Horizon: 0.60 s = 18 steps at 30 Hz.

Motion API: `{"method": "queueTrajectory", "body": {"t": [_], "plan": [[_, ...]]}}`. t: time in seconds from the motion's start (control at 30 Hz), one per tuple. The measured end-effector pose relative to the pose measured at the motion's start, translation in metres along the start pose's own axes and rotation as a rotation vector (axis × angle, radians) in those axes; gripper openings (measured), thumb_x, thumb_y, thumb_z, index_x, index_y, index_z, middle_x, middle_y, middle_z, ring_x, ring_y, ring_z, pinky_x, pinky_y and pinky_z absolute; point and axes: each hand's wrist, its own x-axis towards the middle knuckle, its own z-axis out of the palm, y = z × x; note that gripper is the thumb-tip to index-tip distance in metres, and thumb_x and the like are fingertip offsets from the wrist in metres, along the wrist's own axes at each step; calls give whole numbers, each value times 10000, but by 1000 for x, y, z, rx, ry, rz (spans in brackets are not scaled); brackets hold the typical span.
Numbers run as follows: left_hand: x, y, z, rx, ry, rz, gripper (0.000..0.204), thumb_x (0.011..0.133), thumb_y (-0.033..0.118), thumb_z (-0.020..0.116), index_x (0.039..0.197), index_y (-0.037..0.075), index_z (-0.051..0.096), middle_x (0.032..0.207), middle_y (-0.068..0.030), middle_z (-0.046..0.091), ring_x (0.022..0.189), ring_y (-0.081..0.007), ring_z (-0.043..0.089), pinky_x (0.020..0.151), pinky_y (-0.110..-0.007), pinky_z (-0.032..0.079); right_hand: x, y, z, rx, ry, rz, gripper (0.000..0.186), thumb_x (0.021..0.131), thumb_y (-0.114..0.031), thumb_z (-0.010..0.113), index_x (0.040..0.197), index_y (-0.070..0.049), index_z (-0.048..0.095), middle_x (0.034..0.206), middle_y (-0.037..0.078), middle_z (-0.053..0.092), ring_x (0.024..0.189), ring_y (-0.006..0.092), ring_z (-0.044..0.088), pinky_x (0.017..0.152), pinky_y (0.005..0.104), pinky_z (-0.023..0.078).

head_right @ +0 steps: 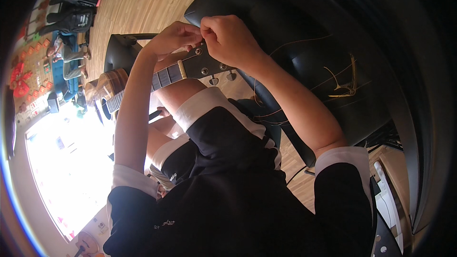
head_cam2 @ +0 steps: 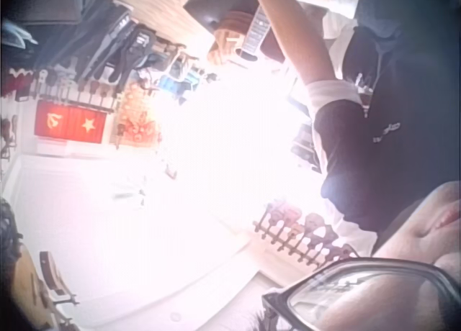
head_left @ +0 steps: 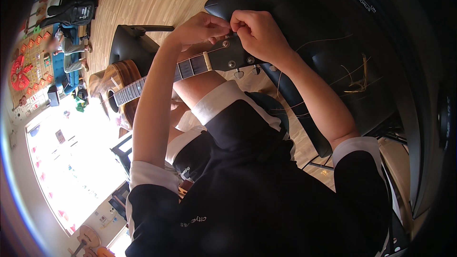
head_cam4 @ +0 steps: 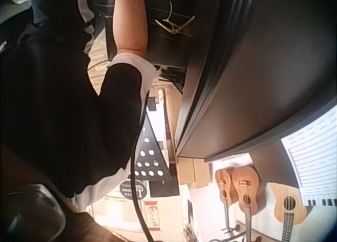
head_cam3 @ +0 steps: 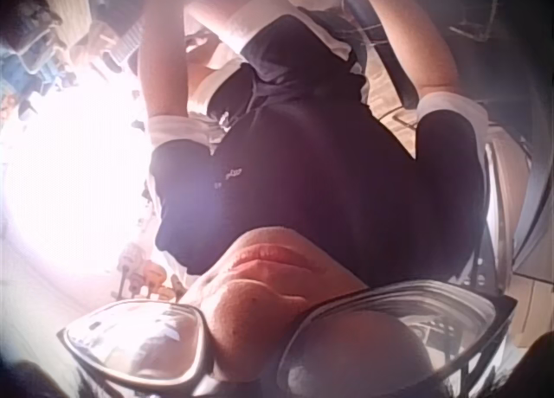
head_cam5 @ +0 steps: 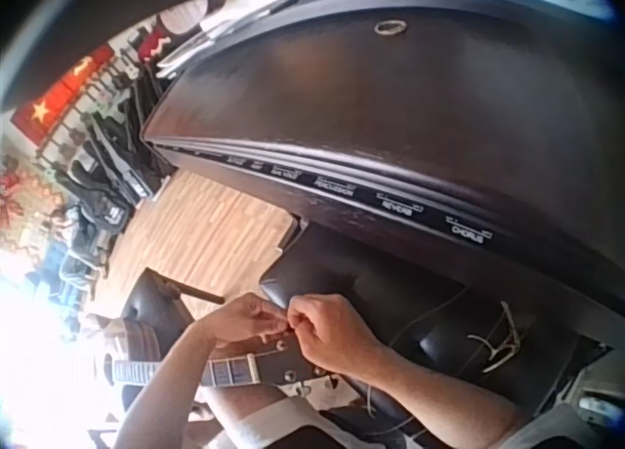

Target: The person sits on the floor and strings an acoustic guitar. They thread a new string through the bridge, pull it taut, and wind it onto the tuning peg at the headstock. The person repeats this process for multiple strings, occasionally plucking them to check tension.

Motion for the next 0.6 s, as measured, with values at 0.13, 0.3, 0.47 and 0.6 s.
{"method": "queueTrajectory", "body": {"t": [0.13, 0.3, 0.47, 0.6], "plan": [[6, -10, -3, 43, -16, -49, 198, 874, 147, 680, 1018, 21, 730, 758, -4, 641, 678, -70, 541, 614, -240, 439, 0, -2, 0, -12, -15, 6, 61, 788, 28, 552, 752, 7, 596, 702, 192, 630, 654, 364, 643, 597, 405, 500], [22, -28, 12, 156, 182, -75, 196, 845, 218, 725, 892, 27, 725, 710, -13, 638, 649, -88, 555, 585, -244, 432, 1, 0, 2, -34, -21, -21, 59, 789, 17, 557, 745, 5, 595, 702, 192, 628, 655, 369, 641, 599, 412, 498], [7, 7, 3, 83, 48, -11, 193, 839, 213, 724, 872, 23, 727, 725, -21, 651, 655, -98, 567, 589, -260, 442, 0, 0, 1, -29, 12, -14, 56, 781, 12, 566, 732, 0, 589, 698, 189, 624, 650, 372, 637, 589, 417, 493], [5, 4, -4, 94, -29, -51, 222, 872, 166, 685, 1006, -3, 734, 801, -32, 671, 709, -102, 578, 665, -261, 475, 0, -1, 1, -27, -7, 3, 61, 784, 6, 572, 727, -6, 592, 691, 186, 624, 644, 370, 636, 583, 416, 492]]}}
